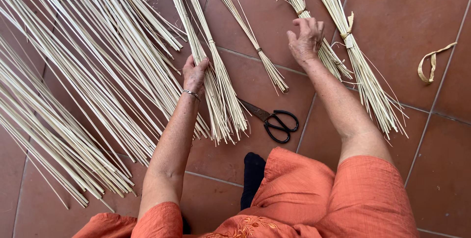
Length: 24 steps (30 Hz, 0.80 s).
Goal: The person sits on a tiled floor and bundles long, thin bamboo strips into smaller sections using thin strips of bamboo as ties. They use scissors to trim the excess tying material. The person then moves to a different area to handle a larger bundle of dried plant material.
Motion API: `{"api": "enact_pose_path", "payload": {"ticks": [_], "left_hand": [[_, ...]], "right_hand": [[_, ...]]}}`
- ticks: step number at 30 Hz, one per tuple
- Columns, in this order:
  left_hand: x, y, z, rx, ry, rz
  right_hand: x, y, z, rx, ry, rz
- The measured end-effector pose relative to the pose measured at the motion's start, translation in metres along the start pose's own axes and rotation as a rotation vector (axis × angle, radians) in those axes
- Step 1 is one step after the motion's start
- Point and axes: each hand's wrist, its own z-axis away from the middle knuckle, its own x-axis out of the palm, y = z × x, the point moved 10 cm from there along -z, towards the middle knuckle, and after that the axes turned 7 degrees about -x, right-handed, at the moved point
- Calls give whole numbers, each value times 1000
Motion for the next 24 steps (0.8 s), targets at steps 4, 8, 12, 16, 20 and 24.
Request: {"api": "enact_pose_path", "payload": {"ticks": [4,8,12,16,20,24], "left_hand": [[-3,1,6,-47,13,-8],[-17,2,-1,61,76,-139],[-35,-11,-16,110,175,-193],[-40,-25,-24,81,134,-77],[-29,-19,-19,142,63,-58],[-31,-8,-10,182,169,-417]], "right_hand": [[1,45,-23,96,-39,90],[19,74,-33,256,-174,89],[31,80,-38,326,-213,133],[35,80,-37,317,-128,12],[9,61,-39,97,98,-89],[-4,59,-22,180,71,-469]]}}
